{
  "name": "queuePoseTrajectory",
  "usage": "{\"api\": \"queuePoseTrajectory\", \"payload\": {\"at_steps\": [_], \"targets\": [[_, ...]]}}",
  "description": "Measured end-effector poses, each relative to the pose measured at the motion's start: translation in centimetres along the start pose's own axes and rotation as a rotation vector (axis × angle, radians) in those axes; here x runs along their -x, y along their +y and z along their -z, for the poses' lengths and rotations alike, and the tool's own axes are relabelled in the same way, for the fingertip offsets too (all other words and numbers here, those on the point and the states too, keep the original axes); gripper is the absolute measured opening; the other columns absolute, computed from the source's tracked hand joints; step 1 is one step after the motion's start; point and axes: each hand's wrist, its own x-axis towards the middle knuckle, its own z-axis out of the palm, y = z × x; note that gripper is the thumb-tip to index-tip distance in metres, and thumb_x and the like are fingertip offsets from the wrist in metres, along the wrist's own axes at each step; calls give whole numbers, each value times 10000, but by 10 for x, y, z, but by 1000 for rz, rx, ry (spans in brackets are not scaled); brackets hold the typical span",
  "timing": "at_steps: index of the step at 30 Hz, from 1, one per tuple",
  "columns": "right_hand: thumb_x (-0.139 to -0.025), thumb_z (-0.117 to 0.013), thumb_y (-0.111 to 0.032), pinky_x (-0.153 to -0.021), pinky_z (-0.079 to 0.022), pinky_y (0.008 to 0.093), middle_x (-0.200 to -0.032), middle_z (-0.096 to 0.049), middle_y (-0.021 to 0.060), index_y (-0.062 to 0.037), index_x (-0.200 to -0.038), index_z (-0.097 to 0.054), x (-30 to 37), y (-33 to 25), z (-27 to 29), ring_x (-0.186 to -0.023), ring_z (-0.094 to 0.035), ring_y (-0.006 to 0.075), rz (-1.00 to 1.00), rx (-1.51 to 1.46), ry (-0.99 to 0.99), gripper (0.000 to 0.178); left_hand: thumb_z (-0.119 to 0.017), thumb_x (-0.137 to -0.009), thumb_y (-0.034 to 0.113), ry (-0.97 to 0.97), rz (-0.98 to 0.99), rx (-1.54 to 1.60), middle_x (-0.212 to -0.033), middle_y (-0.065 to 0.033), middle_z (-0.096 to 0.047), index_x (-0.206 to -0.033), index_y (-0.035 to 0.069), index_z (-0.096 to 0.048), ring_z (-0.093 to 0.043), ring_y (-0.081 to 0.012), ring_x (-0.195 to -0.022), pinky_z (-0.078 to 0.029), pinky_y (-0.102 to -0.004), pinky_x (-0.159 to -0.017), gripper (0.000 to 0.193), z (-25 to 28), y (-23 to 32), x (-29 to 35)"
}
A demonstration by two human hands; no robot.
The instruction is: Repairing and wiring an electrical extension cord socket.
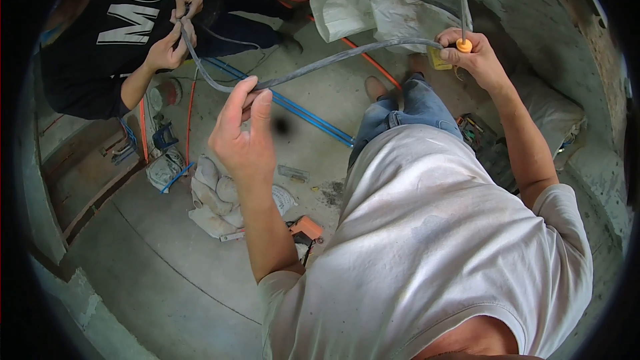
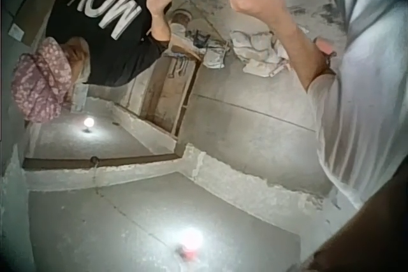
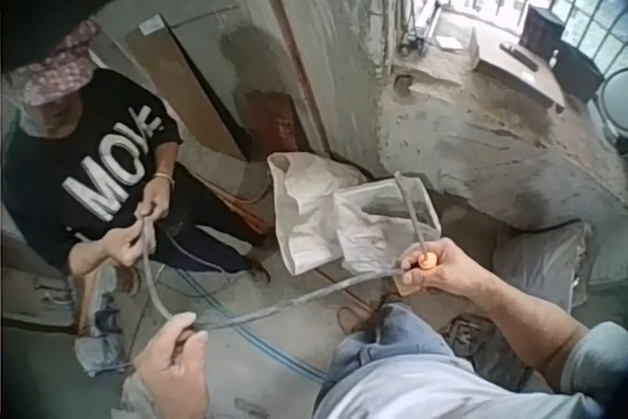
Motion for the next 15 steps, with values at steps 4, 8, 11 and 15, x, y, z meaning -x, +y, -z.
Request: {"api": "queuePoseTrajectory", "payload": {"at_steps": [4, 8, 11, 15], "targets": [[-826, -739, -144, -724, -438, 226, -886, -604, -38, -35, -919, -650, -7, 5, 7, -807, -526, 55, -40, 35, -6, 169, -559, -936, 37, 84, -99, 31, -1016, -117, -678, -1146, -34, -626, -668, -162, -869, -538, -249, -728, 231, -11, 3, -7], [-826, -737, -146, -714, -434, 222, -874, -601, -39, -39, -915, -648, -16, 9, 15, -794, -522, 50, -50, 29, -8, 165, -525, -949, 37, 120, -118, 154, -1111, -153, -653, -1154, -43, -617, -663, -180, -904, -554, -270, -735, 239, -31, 13, -18], [-829, -734, -145, -713, -433, 219, -854, -600, -40, -40, -917, -650, -22, 8, 20, -785, -519, 47, -98, 20, -8, 161, -572, -938, 66, 216, -56, 332, -1127, -186, -654, -1145, -41, -606, -666, -196, -875, -559, -288, -749, 236, -44, 27, -26], [-831, -733, -143, -709, -437, 224, -843, -602, -42, -38, -925, -652, -28, 8, 31, -777, -519, 49, -91, 12, -3, 162, -536, -937, 31, 249, 60, 564, -1149, -203, -630, -1155, -84, -586, -666, -226, -875, -574, -297, -730, 252, -53, 44, -39]]}}
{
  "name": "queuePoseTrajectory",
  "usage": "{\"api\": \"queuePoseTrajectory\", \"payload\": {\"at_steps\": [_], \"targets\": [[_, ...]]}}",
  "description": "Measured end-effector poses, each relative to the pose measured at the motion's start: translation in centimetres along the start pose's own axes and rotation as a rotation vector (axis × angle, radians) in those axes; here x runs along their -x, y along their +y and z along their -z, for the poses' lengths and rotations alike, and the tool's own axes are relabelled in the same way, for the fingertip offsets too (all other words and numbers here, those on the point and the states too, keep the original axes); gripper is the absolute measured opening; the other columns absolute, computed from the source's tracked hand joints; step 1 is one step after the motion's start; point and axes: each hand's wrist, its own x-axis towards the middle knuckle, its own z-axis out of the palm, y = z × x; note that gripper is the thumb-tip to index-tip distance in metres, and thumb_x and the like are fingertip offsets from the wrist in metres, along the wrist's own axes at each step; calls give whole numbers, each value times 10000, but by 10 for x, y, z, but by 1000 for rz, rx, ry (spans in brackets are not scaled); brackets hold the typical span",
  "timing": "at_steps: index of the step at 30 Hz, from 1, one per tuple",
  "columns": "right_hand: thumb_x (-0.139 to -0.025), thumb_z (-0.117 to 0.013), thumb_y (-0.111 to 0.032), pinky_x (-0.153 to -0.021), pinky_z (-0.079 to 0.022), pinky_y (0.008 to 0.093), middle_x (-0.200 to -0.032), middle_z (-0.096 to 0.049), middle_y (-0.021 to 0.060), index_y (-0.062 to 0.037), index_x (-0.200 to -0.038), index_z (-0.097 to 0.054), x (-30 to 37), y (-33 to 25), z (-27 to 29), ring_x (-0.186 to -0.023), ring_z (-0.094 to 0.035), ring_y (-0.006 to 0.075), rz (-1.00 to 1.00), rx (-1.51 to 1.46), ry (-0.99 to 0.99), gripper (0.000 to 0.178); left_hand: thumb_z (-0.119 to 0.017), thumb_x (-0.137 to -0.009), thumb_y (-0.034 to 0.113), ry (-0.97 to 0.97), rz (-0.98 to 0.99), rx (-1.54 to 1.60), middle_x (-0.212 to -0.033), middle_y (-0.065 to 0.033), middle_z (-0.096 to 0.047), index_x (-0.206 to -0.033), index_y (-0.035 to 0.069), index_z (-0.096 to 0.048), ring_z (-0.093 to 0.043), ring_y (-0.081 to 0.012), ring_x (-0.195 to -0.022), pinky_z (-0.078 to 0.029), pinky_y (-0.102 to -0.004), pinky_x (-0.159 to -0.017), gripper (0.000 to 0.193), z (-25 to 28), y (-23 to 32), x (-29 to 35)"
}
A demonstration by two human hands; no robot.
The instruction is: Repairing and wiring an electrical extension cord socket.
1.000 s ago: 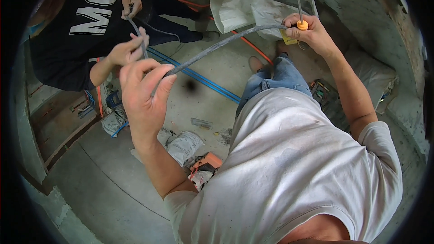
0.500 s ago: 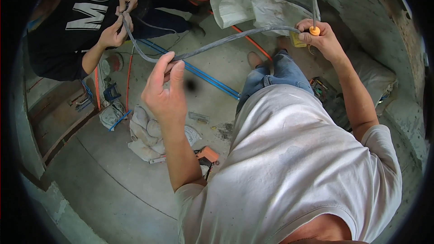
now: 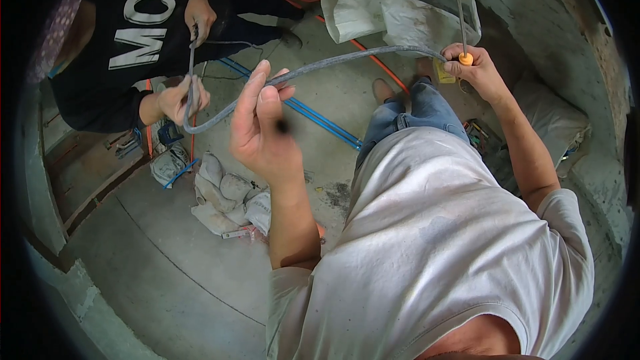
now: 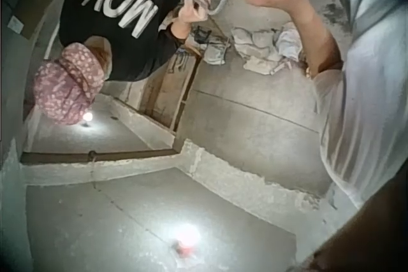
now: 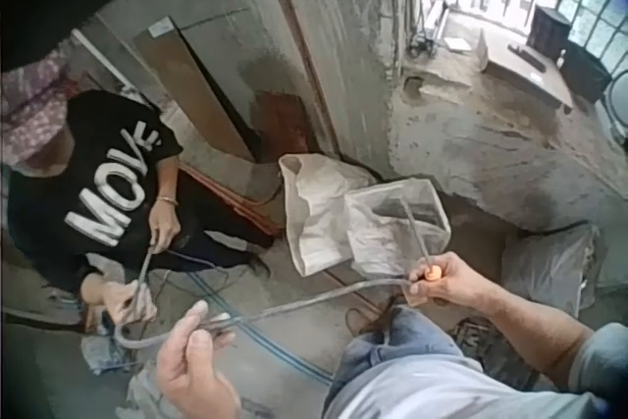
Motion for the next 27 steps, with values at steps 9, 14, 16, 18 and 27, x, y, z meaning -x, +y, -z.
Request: {"api": "queuePoseTrajectory", "payload": {"at_steps": [9, 14, 16, 18, 27], "targets": [[-838, -730, -146, -726, -446, 235, -859, -611, -35, -32, -946, -656, -5, -12, 29, -786, -528, 59, 2, 1, 11, 174, -506, -925, -26, 92, 134, 237, -1080, -252, -613, -1023, -31, -513, -663, -254, -827, -581, -321, -713, 98, -32, 1, -14], [-838, -729, -147, -736, -445, 238, -879, -611, -32, -33, -952, -655, -10, -16, 43, -797, -527, 61, 25, 10, 15, 177, -510, -924, -24, 103, 114, 338, -1093, -254, -589, -1010, 11, -470, -649, -247, -844, -578, -327, -753, 101, -47, -5, -13], [-837, -729, -143, -734, -443, 235, -893, -610, -31, -36, -939, -649, -12, -16, 46, -800, -526, 62, 44, 9, 8, 168, -508, -925, -20, 103, 114, 349, -1100, -258, -582, -1025, 11, -463, -640, -245, -860, -572, -328, -768, 114, -51, -7, -12], [-837, -726, -137, -737, -442, 234, -897, -609, -33, -38, -933, -645, -17, -17, 47, -803, -528, 64, 23, -19, -12, 160, -506, -926, -22, 109, 125, 360, -1097, -259, -584, -1038, 14, -454, -639, -246, -859, -570, -325, -764, 129, -52, -11, -12], [-849, -707, -145, -658, -405, 200, -830, -567, -60, -49, -928, -634, -36, 13, 44, -740, -491, 33, 117, 41, 74, 144, -488, -919, -18, 205, 232, 366, -1076, -238, -603, -1086, 47, -406, -632, -225, -836, -548, -322, -735, 197, -48, -32, -1]]}}
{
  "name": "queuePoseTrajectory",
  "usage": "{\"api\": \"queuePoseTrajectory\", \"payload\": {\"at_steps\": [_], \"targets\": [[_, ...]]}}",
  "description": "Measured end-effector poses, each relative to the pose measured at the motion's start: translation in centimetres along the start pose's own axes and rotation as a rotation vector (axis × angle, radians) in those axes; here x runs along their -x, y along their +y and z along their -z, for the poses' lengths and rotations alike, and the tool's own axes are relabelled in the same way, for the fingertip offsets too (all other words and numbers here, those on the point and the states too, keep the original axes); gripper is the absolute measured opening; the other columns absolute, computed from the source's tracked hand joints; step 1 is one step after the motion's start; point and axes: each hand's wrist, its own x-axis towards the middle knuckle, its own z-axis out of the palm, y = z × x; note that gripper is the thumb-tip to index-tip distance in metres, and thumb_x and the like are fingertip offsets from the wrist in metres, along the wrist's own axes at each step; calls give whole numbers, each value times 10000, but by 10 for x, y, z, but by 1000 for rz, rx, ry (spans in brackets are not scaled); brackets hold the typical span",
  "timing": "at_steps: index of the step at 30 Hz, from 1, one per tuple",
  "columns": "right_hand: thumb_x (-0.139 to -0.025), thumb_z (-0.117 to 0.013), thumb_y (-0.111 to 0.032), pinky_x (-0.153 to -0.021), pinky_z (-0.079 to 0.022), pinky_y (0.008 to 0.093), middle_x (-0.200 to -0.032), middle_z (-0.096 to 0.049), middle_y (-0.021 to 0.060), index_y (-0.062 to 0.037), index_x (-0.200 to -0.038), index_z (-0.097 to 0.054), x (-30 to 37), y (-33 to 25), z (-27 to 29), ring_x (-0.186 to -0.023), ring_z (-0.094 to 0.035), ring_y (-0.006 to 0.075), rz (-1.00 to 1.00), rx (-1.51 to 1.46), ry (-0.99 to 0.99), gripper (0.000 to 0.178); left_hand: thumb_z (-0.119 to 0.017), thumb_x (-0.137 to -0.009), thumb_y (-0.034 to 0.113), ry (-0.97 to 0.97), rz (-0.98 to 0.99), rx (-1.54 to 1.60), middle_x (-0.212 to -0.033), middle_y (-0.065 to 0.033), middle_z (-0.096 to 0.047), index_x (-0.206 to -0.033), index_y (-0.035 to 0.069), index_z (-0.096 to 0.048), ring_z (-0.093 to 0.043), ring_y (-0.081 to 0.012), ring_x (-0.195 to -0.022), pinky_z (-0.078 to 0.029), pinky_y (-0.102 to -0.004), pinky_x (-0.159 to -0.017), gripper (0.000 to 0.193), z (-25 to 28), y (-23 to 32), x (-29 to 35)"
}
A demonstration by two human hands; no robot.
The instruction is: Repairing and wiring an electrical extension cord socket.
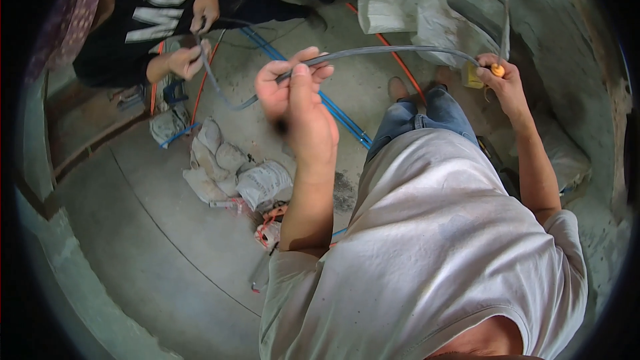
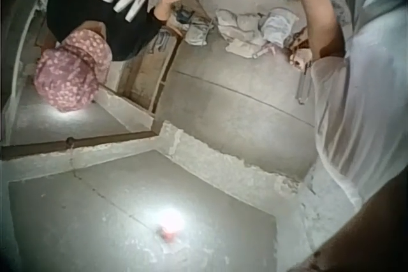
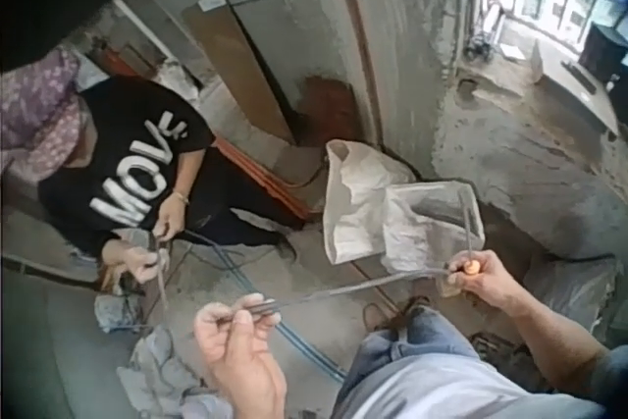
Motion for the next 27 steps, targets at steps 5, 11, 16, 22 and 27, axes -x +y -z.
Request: {"api": "queuePoseTrajectory", "payload": {"at_steps": [5, 11, 16, 22, 27], "targets": [[-872, -683, -133, -702, -389, 197, -877, -562, -59, -37, -932, -627, 8, 7, 29, -779, -484, 35, -170, 89, -37, 126, -502, -909, -28, 196, 64, 67, -1049, -216, -604, -1186, 79, -338, -642, -297, -871, -547, -397, -783, 339, 12, -9, 26], [-882, -666, -107, -652, -392, 189, -822, -567, -67, -36, -953, -632, 7, 47, -3, -733, -486, 24, -230, 142, -48, 107, -514, -907, -23, 506, 160, 38, -1055, -193, -595, -1366, 74, -206, -648, -312, -855, -538, -419, -799, 561, 78, -25, 18], [-875, -679, -130, -653, -399, 190, -832, -578, -63, -39, -976, -650, 6, 60, 2, -724, -493, 26, -278, 144, 16, 139, -522, -915, -1, 614, 278, 59, -1049, -159, -589, -1437, 24, -183, -639, -305, -888, -529, -419, -816, 623, 118, -36, 9], [-871, -686, -129, -669, -411, 192, -849, -592, -61, -34, -998, -652, 3, 65, -4, -738, -507, 29, -326, 183, 17, 162, -500, -934, 46, 323, 348, 210, -998, -88, -571, -1348, -1, -408, -582, -242, -882, -490, -362, -808, 427, 142, -57, 0], [-876, -681, -125, -681, -416, 191, -859, -594, -56, -33, -1000, -652, 4, 71, 5, -750, -512, 32, -294, 157, 38, 158, -514, -921, 44, 174, 359, 270, -959, -71, -551, -1372, 22, -387, -540, -221, -866, -445, -367, -829, 469, 139, -67, -1]]}}
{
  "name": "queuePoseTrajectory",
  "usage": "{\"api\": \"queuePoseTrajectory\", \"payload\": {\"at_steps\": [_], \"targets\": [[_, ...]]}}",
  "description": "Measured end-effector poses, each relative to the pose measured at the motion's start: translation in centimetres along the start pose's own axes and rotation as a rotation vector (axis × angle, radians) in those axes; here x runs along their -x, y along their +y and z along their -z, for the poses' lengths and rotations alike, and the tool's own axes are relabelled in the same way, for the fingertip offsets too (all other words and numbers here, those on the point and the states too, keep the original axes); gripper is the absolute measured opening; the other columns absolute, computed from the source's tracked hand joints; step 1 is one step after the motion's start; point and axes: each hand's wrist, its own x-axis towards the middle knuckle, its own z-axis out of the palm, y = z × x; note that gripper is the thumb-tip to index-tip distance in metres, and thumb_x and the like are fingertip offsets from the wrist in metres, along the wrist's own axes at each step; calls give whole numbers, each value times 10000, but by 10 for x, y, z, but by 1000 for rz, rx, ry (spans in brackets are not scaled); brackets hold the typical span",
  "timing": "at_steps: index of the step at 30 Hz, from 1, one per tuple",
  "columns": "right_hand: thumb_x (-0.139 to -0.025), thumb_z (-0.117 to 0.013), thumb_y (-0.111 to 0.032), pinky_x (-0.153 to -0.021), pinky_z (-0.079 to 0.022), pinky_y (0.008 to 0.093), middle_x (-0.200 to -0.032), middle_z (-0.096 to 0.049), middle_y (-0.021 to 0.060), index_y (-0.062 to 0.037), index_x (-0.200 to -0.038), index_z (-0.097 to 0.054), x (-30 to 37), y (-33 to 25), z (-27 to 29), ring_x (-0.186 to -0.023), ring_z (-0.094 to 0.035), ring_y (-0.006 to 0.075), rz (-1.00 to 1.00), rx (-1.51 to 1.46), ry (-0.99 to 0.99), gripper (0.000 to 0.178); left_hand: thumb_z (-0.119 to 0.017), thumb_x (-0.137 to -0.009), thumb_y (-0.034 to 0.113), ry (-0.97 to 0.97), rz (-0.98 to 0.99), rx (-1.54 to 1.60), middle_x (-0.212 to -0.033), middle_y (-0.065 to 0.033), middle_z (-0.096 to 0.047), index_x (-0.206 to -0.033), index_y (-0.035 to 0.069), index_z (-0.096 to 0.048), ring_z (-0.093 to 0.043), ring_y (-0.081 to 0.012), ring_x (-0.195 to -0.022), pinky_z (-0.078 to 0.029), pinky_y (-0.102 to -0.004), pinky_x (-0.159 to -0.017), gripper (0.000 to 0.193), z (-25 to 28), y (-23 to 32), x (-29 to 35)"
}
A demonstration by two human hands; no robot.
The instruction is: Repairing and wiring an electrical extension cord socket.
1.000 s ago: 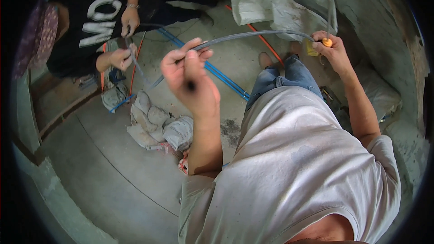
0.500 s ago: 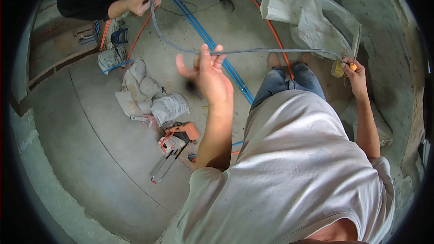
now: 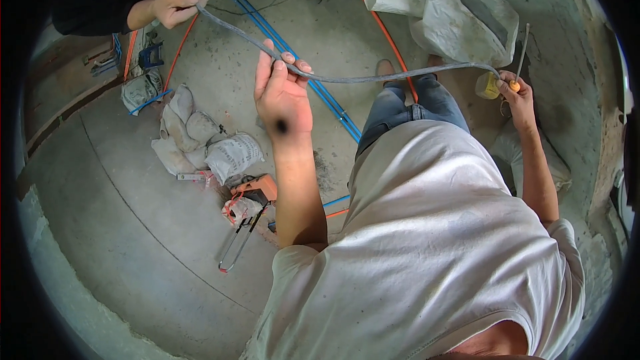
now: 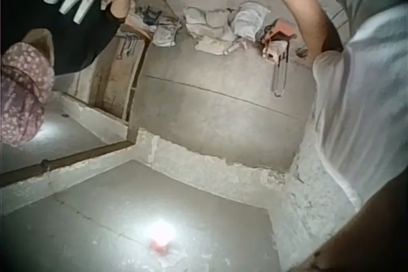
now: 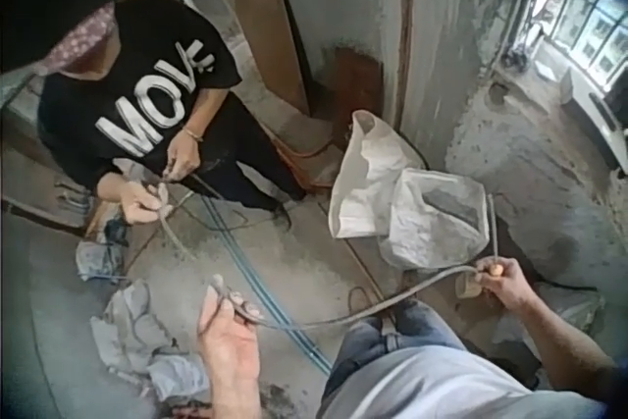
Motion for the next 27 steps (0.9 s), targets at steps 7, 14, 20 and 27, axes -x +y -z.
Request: {"api": "queuePoseTrajectory", "payload": {"at_steps": [7, 14, 20, 27], "targets": [[-886, -671, -126, -696, -417, 189, -866, -591, -52, -21, -1019, -645, -2, 4, -1, -760, -513, 37, 5, -70, 36, 171, -395, -959, 37, -130, -12, -20, -982, -73, -526, -1421, 14, -330, -527, -207, -833, -435, -363, -819, 466, -6, -4, -15], [-886, -645, -158, -654, -384, 184, -825, -549, -66, -41, -1032, -642, -4, 18, -7, -725, -479, 24, -29, 21, 112, 188, -499, -955, 95, -159, 17, 47, -939, -75, -560, -1336, 92, -438, -554, -226, -843, -463, -380, -817, 386, -5, -2, -35], [-890, -640, -137, -663, -389, 185, -847, -549, -70, -36, -1010, -636, -4, 28, 2, -742, -476, 24, -42, -32, 107, 157, -493, -978, 186, -113, 59, 115, -906, -64, -564, -1338, 55, -415, -554, -201, -787, -471, -350, -746, 390, -4, 1, -59], [-892, -643, -136, -629, -387, 189, -809, -549, -68, -42, -984, -631, -3, 40, 4, -699, -473, 23, -111, -33, 135, 132, -511, -966, 157, -91, 65, 70, -979, -81, -588, -1309, 4, -431, -606, -240, -862, -504, -367, -806, 383, -14, -3, -79]]}}
